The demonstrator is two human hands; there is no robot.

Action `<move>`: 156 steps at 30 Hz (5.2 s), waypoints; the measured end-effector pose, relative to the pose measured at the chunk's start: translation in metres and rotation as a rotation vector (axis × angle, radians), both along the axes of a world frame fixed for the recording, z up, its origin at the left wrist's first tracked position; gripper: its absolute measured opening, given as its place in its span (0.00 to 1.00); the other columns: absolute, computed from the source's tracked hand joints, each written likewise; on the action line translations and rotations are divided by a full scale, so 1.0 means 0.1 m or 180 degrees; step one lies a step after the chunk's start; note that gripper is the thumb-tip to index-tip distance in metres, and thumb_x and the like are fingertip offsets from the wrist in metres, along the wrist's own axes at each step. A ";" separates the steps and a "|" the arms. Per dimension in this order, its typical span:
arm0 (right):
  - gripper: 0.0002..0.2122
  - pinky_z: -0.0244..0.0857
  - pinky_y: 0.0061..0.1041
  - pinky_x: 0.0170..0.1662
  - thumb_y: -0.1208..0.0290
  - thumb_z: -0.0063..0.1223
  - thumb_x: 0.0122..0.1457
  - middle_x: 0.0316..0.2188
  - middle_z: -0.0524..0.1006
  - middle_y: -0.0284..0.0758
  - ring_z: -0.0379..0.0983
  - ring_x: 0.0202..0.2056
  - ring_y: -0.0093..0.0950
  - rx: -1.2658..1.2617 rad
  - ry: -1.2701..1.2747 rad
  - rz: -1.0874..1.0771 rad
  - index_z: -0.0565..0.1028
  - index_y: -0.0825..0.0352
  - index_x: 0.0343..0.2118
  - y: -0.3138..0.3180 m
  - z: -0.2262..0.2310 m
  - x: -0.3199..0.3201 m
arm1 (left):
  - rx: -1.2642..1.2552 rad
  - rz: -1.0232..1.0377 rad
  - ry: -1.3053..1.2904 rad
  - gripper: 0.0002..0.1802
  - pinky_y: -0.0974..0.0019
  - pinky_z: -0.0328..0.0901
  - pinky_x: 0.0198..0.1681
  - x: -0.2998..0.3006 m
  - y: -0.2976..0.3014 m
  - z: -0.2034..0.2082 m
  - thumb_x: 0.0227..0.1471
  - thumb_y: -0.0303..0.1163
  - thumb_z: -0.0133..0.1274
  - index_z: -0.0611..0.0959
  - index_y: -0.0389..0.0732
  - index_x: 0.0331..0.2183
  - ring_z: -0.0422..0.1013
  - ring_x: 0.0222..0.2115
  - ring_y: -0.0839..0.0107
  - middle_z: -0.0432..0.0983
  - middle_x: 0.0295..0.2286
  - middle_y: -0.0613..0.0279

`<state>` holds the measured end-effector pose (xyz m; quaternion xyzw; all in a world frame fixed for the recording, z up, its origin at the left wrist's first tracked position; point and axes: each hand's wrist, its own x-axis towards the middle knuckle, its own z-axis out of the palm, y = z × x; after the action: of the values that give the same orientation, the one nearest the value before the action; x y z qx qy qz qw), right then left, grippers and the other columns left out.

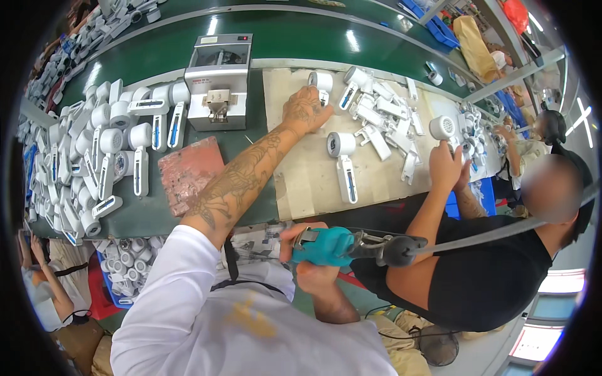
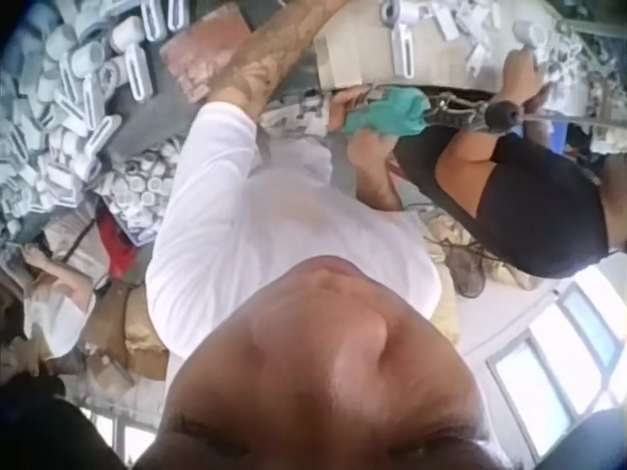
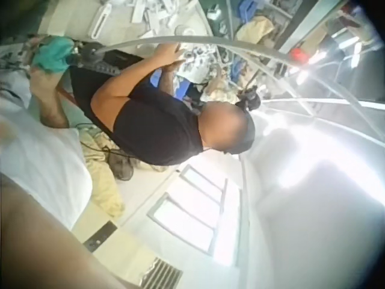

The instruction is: Assembling components of portable hair dryers using an electric screwdriver at a factory assembly line.

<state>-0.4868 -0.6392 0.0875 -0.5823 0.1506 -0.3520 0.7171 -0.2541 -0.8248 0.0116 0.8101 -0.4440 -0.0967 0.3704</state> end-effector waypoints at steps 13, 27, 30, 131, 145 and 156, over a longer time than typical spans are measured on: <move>0.39 0.65 0.24 0.33 0.39 0.65 0.50 0.29 0.76 0.38 0.74 0.30 0.26 0.0455 0.0370 0.0040 0.72 0.78 0.47 -0.21 0.00 0.35 | -0.0930 -0.0475 -0.0100 0.13 0.52 0.67 0.42 0.22 2.26 0.75 0.50 0.35 0.62 0.79 0.39 0.34 0.72 0.38 0.48 0.74 0.32 0.52; 0.30 0.63 0.23 0.27 0.42 0.51 0.65 0.22 0.71 0.33 0.70 0.25 0.25 -0.0274 -0.0475 0.0009 0.73 0.74 0.44 -0.56 0.43 2.13 | -0.0027 -0.0496 -0.0148 0.19 0.57 0.61 0.53 0.70 3.08 0.42 0.55 0.46 0.59 0.87 0.44 0.42 0.68 0.44 0.61 0.76 0.38 0.63; 0.24 0.62 0.21 0.26 0.49 0.50 0.68 0.20 0.72 0.31 0.70 0.23 0.22 -0.0783 -0.0647 -0.0379 0.75 0.73 0.39 -0.59 0.37 2.53 | 0.0109 -0.0601 -0.0221 0.20 0.57 0.59 0.54 0.73 3.02 0.37 0.56 0.48 0.57 0.87 0.47 0.43 0.66 0.46 0.63 0.75 0.39 0.65; 0.22 0.63 0.24 0.26 0.50 0.47 0.69 0.19 0.71 0.33 0.70 0.21 0.25 -0.1390 -0.0201 -0.0393 0.71 0.71 0.33 -0.65 0.13 2.77 | -0.0691 -0.0513 -0.0398 0.11 0.55 0.65 0.45 0.71 3.00 0.26 0.56 0.34 0.54 0.85 0.41 0.39 0.70 0.36 0.55 0.76 0.34 0.57; 0.35 0.65 0.29 0.28 0.36 0.46 0.63 0.19 0.69 0.36 0.68 0.21 0.28 -0.1018 0.0006 0.0313 0.70 0.75 0.41 -0.34 0.09 1.99 | -0.0357 -0.0449 -0.0477 0.16 0.56 0.63 0.46 0.69 2.98 0.27 0.51 0.42 0.58 0.86 0.40 0.36 0.68 0.39 0.59 0.74 0.37 0.61; 0.27 0.65 0.28 0.27 0.43 0.52 0.64 0.19 0.69 0.36 0.68 0.21 0.28 -0.0810 -0.0215 0.0382 0.68 0.71 0.36 -0.32 -0.14 1.99 | -0.0354 -0.0484 -0.0484 0.17 0.57 0.62 0.47 0.67 2.98 0.29 0.53 0.41 0.57 0.84 0.42 0.41 0.68 0.39 0.61 0.75 0.39 0.63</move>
<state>-0.2873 -0.6708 0.0733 -0.6644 0.0455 -0.3441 0.6619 -0.1872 -0.5265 0.0405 0.7573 -0.5356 -0.0380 0.3717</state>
